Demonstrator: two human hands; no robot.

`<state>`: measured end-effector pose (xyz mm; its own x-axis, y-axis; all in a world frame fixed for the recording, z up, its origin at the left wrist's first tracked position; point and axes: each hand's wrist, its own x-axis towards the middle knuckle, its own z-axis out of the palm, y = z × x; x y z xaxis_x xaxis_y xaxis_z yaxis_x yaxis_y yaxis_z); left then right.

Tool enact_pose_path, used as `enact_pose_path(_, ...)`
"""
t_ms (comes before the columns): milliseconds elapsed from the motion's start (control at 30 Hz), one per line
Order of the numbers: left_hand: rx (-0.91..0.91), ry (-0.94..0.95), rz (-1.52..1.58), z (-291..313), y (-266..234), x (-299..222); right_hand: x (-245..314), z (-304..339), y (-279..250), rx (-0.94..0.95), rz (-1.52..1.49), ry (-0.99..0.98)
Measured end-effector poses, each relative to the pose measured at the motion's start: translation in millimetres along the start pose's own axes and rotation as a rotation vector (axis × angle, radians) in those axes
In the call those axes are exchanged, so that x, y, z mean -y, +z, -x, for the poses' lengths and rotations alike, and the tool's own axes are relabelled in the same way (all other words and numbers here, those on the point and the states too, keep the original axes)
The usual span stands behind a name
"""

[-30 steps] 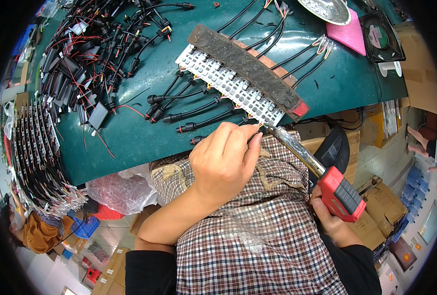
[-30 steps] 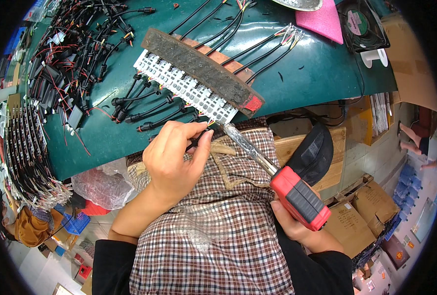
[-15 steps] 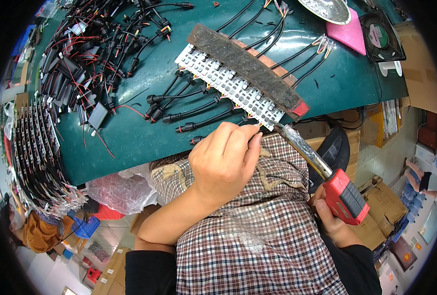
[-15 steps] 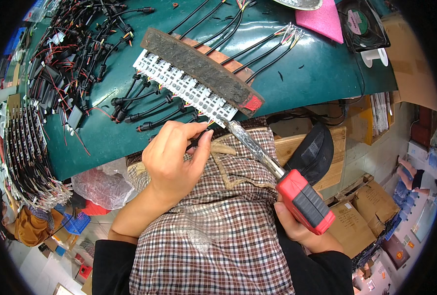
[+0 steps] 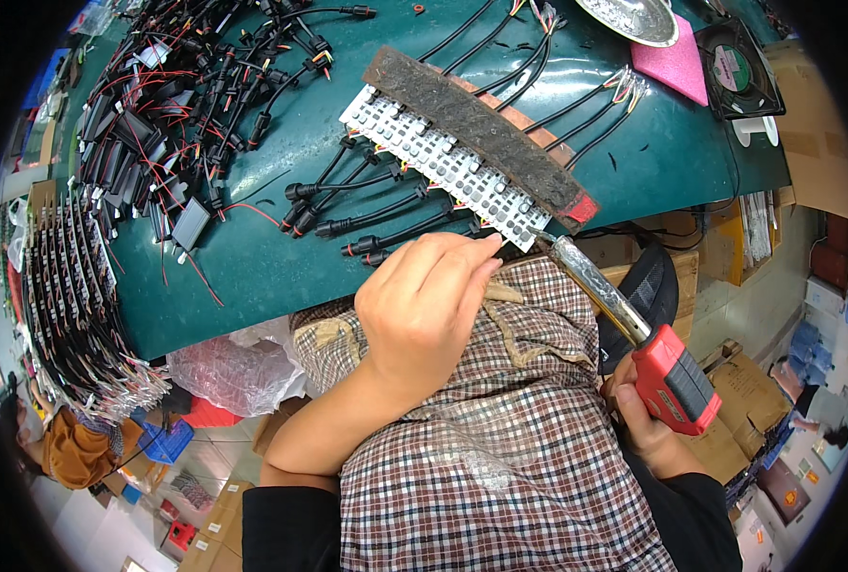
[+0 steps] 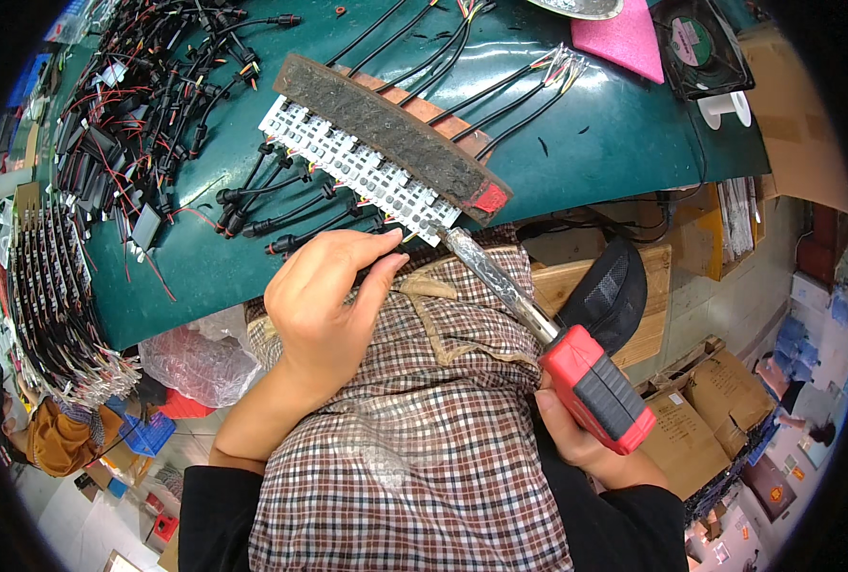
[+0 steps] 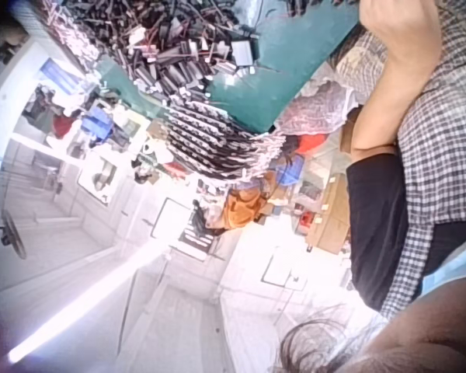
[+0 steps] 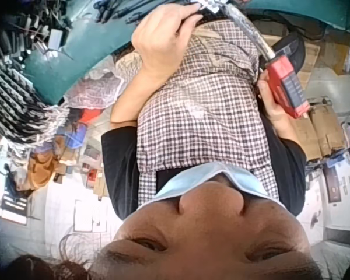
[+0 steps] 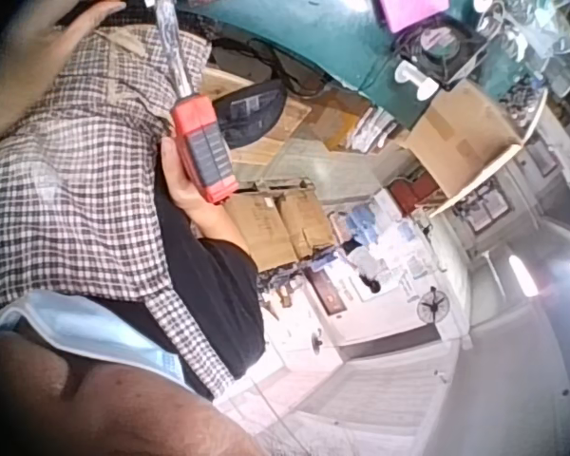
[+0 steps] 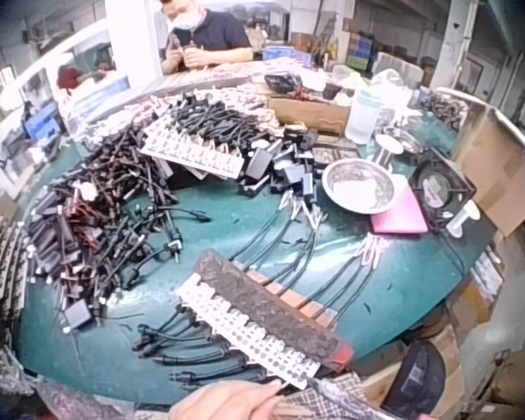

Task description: The person solders wires onto a circuit board using a soldering iron, places the board into a box, and solders wires onto another circuit board.

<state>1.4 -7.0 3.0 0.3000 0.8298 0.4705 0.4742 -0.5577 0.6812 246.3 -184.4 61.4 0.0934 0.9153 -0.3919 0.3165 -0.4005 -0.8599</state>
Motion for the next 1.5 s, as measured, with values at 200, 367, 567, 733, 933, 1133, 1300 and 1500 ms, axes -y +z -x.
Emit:
enact_pose_path(200,0.162,-0.089,0.052,-16.2,-17.0,-6.5,0.5,2.5,-0.6,-0.008,-0.017,0.025)
enact_pose_path(367,0.253,-0.082,0.030,-23.8,-25.0,-3.2,-3.8,4.7,-0.4,-0.013,-0.053,0.017)
enact_pose_path(567,0.284,-0.003,-0.009,-34.5,-27.9,-3.7,-7.5,4.0,-5.5,-0.032,0.103,-0.063)
enact_pose_path(733,0.290,0.159,-0.071,-41.6,-29.2,0.6,-6.7,9.2,-3.1,-0.080,0.176,-0.009)
enact_pose_path(933,0.309,0.233,-0.056,-45.4,-28.6,7.8,-8.3,3.0,-5.0,-0.010,0.168,-0.094)
enact_pose_path(1133,0.304,0.344,-0.048,-52.5,-28.9,9.9,-12.3,4.0,-1.8,-0.031,0.150,-0.132)
enact_pose_path(1300,0.353,0.410,-0.044,-57.9,-29.7,16.3,4.4,-7.6,2.9,-0.063,0.182,-0.216)
enact_pose_path(1500,0.395,0.524,0.005,-68.9,-27.7,29.9,-7.7,-1.1,1.4,-0.028,0.193,-0.211)
